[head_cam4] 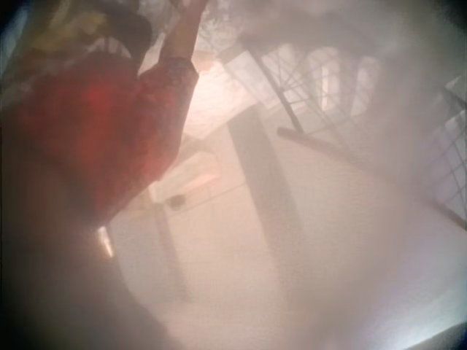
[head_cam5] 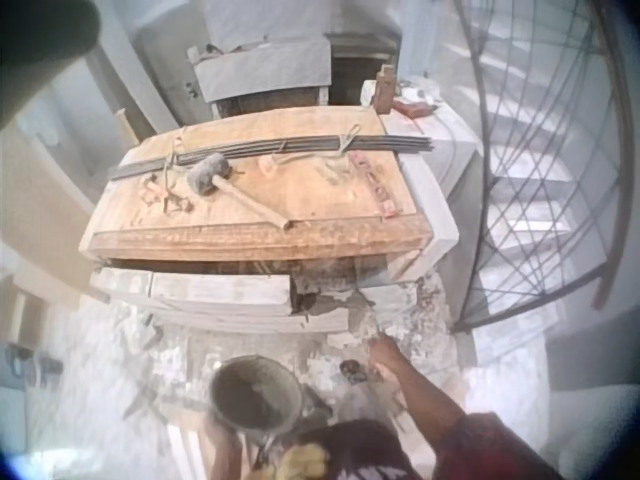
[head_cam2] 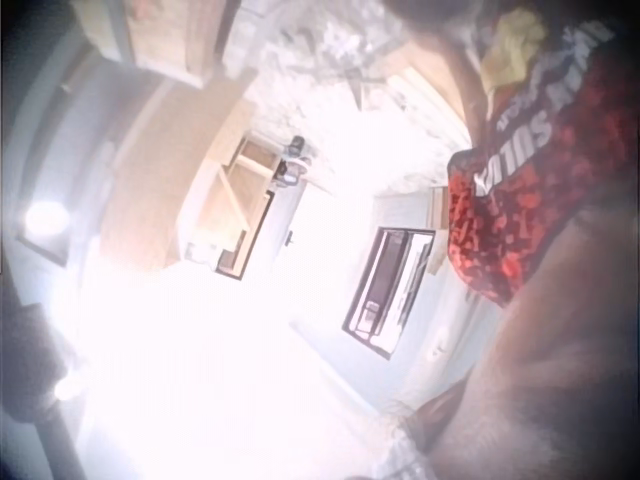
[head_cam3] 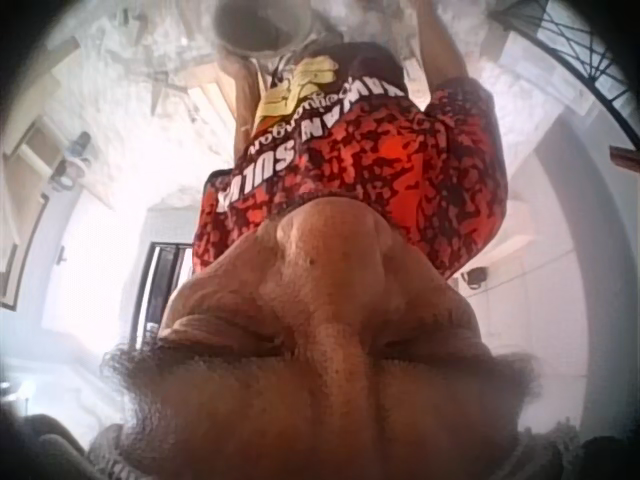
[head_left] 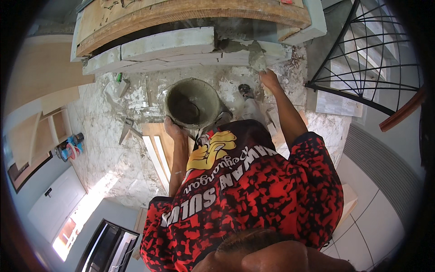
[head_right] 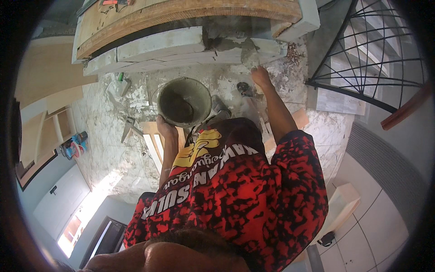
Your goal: The person applies mortar to a lightweight concrete block with a trowel and places it onto a partially built wall, then secures it by tapping the top and side with a mallet and hammer.
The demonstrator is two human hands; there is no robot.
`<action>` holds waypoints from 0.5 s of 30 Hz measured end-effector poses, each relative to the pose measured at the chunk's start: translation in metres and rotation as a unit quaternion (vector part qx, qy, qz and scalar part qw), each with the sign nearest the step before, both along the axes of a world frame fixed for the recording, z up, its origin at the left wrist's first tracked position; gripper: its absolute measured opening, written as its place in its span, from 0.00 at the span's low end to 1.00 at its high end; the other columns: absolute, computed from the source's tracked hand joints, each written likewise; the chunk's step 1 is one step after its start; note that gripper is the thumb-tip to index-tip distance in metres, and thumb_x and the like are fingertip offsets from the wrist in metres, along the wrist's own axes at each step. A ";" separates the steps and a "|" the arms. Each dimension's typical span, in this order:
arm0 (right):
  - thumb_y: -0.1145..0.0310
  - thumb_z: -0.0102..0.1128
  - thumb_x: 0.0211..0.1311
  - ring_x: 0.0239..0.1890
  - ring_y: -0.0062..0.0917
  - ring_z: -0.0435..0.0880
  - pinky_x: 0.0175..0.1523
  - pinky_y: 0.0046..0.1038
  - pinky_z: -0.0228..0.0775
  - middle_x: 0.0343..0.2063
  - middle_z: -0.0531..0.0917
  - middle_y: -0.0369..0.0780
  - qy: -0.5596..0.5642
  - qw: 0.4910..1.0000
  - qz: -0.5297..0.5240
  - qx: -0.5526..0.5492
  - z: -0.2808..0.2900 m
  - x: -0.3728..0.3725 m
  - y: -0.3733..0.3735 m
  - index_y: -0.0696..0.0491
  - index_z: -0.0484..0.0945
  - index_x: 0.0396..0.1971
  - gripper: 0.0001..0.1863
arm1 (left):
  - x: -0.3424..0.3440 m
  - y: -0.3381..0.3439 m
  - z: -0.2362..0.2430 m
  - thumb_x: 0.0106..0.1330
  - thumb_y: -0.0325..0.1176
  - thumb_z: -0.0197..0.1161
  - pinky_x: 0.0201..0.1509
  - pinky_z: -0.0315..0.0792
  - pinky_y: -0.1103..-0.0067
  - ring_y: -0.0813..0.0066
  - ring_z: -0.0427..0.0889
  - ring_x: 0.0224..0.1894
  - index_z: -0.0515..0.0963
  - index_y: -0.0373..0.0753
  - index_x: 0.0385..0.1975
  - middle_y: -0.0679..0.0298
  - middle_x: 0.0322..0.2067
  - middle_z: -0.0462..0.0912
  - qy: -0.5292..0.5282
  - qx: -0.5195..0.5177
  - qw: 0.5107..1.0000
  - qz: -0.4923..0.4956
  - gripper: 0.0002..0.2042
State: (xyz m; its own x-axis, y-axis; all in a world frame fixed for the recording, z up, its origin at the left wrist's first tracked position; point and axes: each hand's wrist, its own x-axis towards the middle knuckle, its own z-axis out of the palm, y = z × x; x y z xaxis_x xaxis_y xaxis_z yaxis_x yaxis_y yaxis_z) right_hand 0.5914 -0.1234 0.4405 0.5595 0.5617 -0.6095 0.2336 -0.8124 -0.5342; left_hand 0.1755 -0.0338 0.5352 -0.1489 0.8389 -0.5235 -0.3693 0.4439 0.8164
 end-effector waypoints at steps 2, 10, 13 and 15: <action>0.57 0.46 0.62 0.45 0.46 0.78 0.51 0.39 0.68 0.38 0.79 0.56 -0.002 0.998 -0.045 0.046 -0.012 -0.009 -0.013 0.60 0.72 0.49 0.23 | -0.002 0.003 -0.004 0.69 0.36 0.38 0.54 0.67 0.71 0.68 0.73 0.46 0.70 0.36 0.41 0.59 0.43 0.75 0.016 0.001 1.000 -0.014 0.14; 0.54 0.44 0.64 0.50 0.53 0.73 0.57 0.41 0.63 0.47 0.74 0.60 -0.064 0.993 -0.069 0.077 -0.039 -0.072 0.032 0.64 0.64 0.55 0.29 | 0.000 0.009 0.007 0.71 0.37 0.35 0.57 0.65 0.70 0.66 0.73 0.50 0.70 0.34 0.45 0.57 0.46 0.74 0.004 -0.021 0.999 -0.040 0.17; 0.57 0.43 0.65 0.48 0.53 0.74 0.54 0.43 0.65 0.46 0.75 0.59 -0.034 0.996 -0.045 0.075 -0.064 -0.103 0.023 0.62 0.63 0.57 0.28 | -0.001 0.004 0.004 0.71 0.38 0.35 0.58 0.64 0.70 0.66 0.72 0.51 0.69 0.34 0.48 0.55 0.48 0.74 0.020 -0.025 0.999 -0.031 0.18; 0.57 0.44 0.64 0.48 0.53 0.74 0.52 0.43 0.66 0.45 0.75 0.58 -0.054 0.995 -0.006 0.080 -0.060 -0.120 -0.002 0.62 0.64 0.56 0.27 | -0.001 0.005 0.007 0.72 0.39 0.35 0.59 0.63 0.70 0.66 0.72 0.51 0.69 0.33 0.48 0.55 0.48 0.74 0.013 -0.030 0.999 -0.028 0.18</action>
